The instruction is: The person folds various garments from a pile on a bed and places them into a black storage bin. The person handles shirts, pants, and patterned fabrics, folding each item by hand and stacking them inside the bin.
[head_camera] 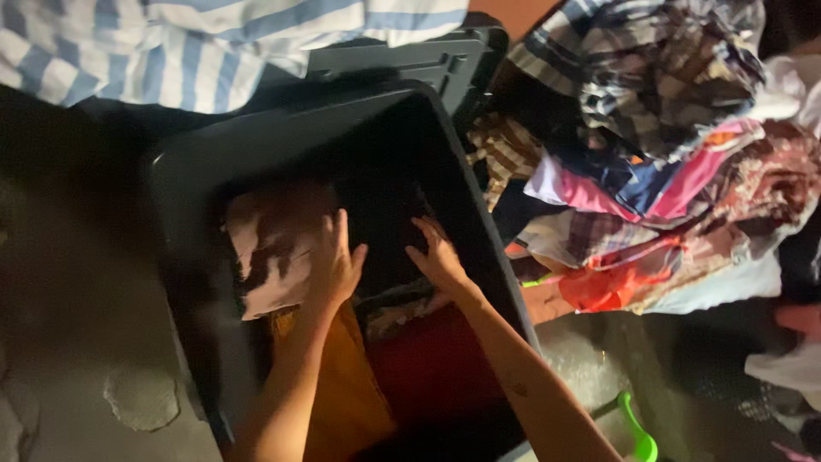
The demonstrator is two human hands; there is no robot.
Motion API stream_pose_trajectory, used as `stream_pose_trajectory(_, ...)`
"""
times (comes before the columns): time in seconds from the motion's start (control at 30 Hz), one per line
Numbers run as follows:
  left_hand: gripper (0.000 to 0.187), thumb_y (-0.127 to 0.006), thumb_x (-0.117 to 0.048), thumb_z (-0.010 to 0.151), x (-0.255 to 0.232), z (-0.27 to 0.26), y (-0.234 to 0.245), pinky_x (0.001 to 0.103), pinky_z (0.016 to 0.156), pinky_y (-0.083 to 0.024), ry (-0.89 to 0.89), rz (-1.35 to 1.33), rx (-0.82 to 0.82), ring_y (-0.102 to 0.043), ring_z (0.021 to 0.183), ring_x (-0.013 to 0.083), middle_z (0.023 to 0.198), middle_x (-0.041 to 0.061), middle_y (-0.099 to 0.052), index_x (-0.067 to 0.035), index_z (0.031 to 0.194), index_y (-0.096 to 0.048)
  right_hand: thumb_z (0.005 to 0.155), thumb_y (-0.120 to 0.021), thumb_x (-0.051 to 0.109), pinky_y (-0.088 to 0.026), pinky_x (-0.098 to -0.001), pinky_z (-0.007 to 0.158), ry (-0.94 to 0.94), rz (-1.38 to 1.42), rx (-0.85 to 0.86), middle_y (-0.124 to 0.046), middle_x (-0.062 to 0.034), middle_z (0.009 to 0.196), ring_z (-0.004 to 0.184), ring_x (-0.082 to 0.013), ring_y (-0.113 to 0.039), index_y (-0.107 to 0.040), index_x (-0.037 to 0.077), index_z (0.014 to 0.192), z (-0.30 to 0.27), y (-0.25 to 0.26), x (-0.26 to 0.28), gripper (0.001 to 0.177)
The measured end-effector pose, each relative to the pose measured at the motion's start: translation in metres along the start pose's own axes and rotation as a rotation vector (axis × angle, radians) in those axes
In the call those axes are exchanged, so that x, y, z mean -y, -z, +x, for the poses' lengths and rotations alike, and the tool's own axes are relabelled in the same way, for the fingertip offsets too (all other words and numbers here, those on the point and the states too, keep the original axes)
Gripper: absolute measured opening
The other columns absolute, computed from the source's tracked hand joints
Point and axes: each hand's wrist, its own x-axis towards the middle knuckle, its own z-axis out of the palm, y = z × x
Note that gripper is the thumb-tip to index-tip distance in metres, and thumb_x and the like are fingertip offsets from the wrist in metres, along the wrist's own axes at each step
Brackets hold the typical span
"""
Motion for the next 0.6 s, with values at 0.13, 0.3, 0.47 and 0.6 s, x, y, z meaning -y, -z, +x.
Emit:
stream_pose_trajectory(0.13, 0.074, -0.064, -0.023, 0.098, -0.079, 0.004, -0.016, 0.052, 0.101, -0.048, -0.226, -0.26, -0.1, -0.052, 0.126, 0.0541, 0.152, 0.038, -0.04, -0.002, 0.159, -0.028, 0.088, -0.068, 0.011, -0.056, -0.035, 0.097, -0.275, 0.263, 0.048, -0.068, -0.0163, 0.125, 0.113, -0.0252, -0.07, -0.051, 0.008, 0.147, -0.016, 0.04, 0.031, 0.062)
stream_pose_trajectory(0.3, 0.058, -0.057, -0.007, 0.102, -0.151, 0.016, -0.022, 0.045, 0.103, -0.052, -0.365, -0.485, -0.065, -0.061, 0.128, 0.044, 0.149, 0.025, -0.053, -0.007, 0.157, -0.038, 0.093, -0.051, -0.011, -0.051, -0.0314, 0.106, -0.001, 0.556, -0.151, -0.069, -0.0151, 0.13, 0.121, -0.019, -0.066, -0.05, 0.0, 0.147, -0.028, 0.083, 0.043, 0.055)
stream_pose_trajectory(0.47, 0.047, -0.058, -0.004, 0.101, -0.2, 0.045, -0.023, 0.044, 0.109, -0.051, -0.471, -0.468, -0.071, -0.062, 0.129, 0.0391, 0.141, 0.019, -0.062, -0.008, 0.148, -0.053, 0.1, -0.057, -0.008, -0.051, -0.0336, 0.106, -0.028, 0.933, -0.091, -0.068, -0.0133, 0.126, 0.118, -0.0199, -0.065, -0.054, -0.004, 0.141, -0.038, 0.146, 0.005, 0.041)
stream_pose_trajectory(0.6, 0.034, -0.062, -0.008, 0.097, -0.226, 0.057, -0.036, 0.054, 0.113, -0.039, -0.547, -0.189, -0.077, -0.057, 0.133, 0.0397, 0.138, 0.016, -0.065, -0.008, 0.131, -0.065, 0.097, -0.056, -0.005, -0.058, -0.0365, 0.103, -0.117, 0.881, -0.188, -0.074, -0.0147, 0.12, 0.112, -0.0222, -0.073, -0.062, -0.005, 0.13, -0.053, 0.201, -0.045, 0.034)
